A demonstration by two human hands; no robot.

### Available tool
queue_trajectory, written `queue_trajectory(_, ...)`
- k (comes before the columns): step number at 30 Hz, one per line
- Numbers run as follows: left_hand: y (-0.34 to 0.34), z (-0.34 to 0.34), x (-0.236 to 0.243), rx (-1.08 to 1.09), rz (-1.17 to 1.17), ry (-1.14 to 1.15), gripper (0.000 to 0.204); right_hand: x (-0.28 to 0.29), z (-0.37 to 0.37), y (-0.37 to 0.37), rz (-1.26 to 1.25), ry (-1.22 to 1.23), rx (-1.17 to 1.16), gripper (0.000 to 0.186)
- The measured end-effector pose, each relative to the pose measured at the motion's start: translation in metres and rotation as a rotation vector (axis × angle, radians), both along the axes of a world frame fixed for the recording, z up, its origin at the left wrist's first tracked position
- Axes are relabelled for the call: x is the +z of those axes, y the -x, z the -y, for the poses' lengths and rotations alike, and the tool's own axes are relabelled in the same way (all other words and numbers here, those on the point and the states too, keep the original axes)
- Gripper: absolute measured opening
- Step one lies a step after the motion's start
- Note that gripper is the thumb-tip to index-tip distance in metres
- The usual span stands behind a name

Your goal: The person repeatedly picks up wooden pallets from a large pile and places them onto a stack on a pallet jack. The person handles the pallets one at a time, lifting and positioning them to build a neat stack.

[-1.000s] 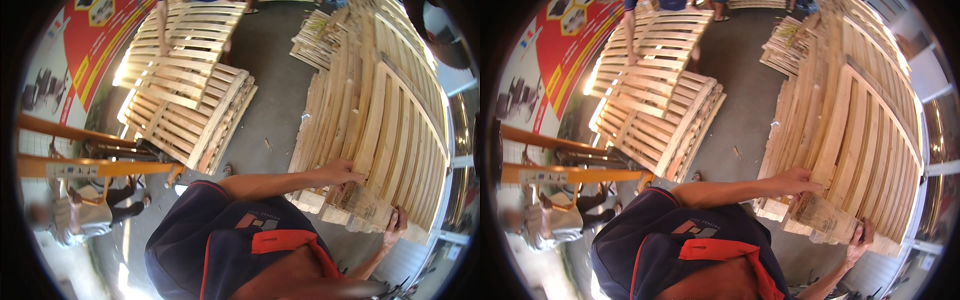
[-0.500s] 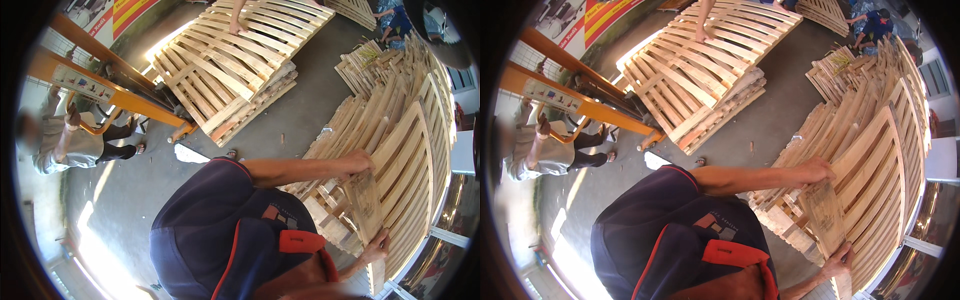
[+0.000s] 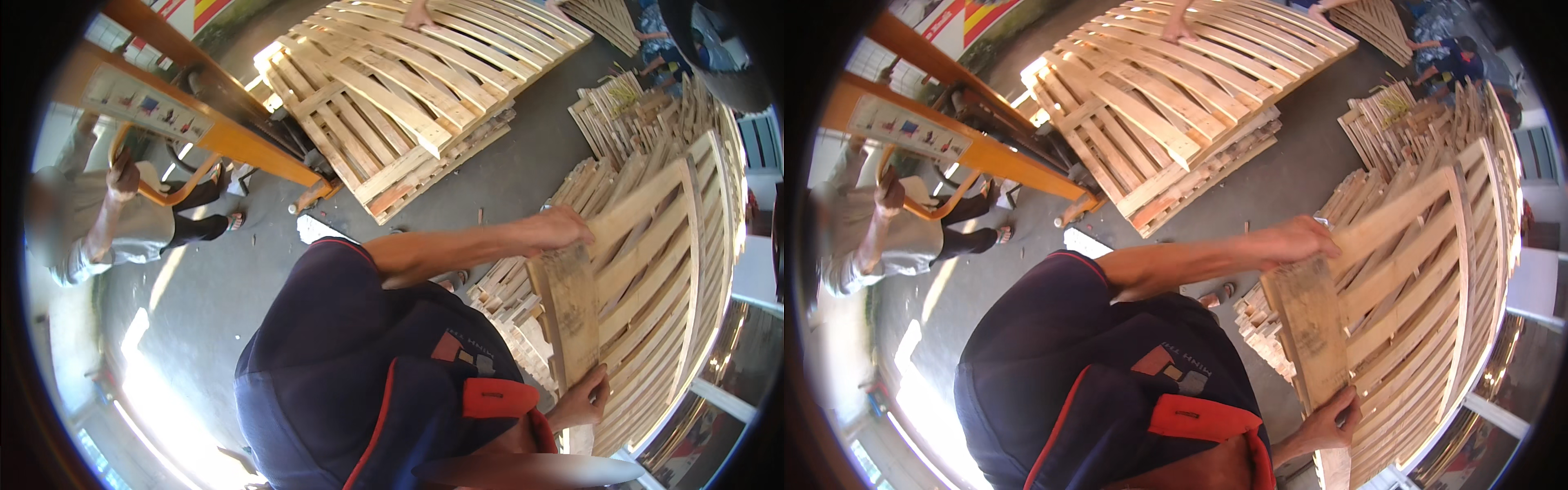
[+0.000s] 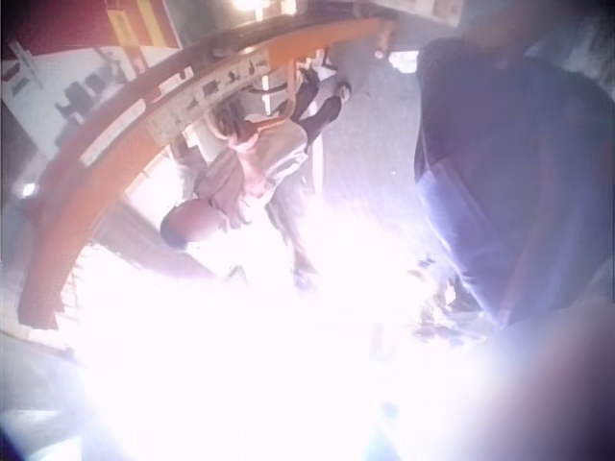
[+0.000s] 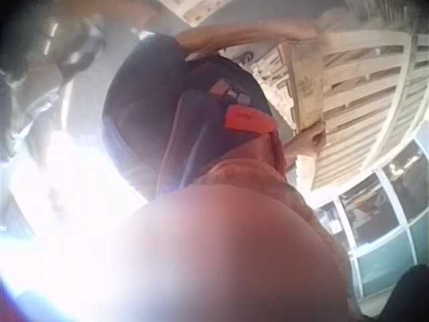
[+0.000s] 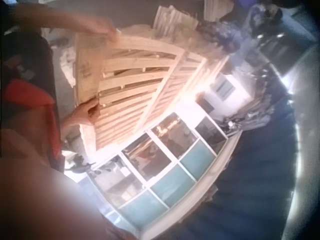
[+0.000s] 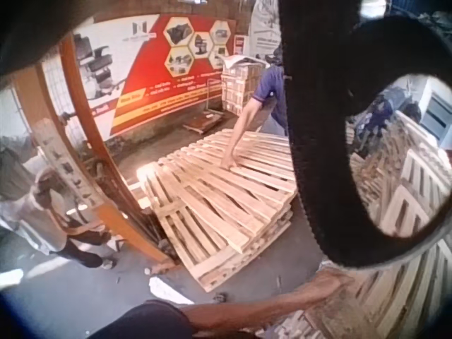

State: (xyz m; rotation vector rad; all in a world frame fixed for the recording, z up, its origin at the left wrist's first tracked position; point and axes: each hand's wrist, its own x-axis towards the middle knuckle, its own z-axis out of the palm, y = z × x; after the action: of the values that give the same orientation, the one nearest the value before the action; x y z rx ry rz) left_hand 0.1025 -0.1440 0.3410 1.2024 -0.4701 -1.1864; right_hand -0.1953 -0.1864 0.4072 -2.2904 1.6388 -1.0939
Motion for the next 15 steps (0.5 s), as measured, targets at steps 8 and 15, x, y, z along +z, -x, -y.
queue_trajectory(8,-0.011,-0.024,0.04,-0.038,-0.156,-0.069,0.057,0.018,-0.011,0.023,0.072,0.05,0.236,0.022)
queue_trajectory(15,-0.006,-0.026,0.052,0.098,-0.087,-0.186,0.066,0.045,0.075,0.247,-0.395,0.218,-0.653,0.057)
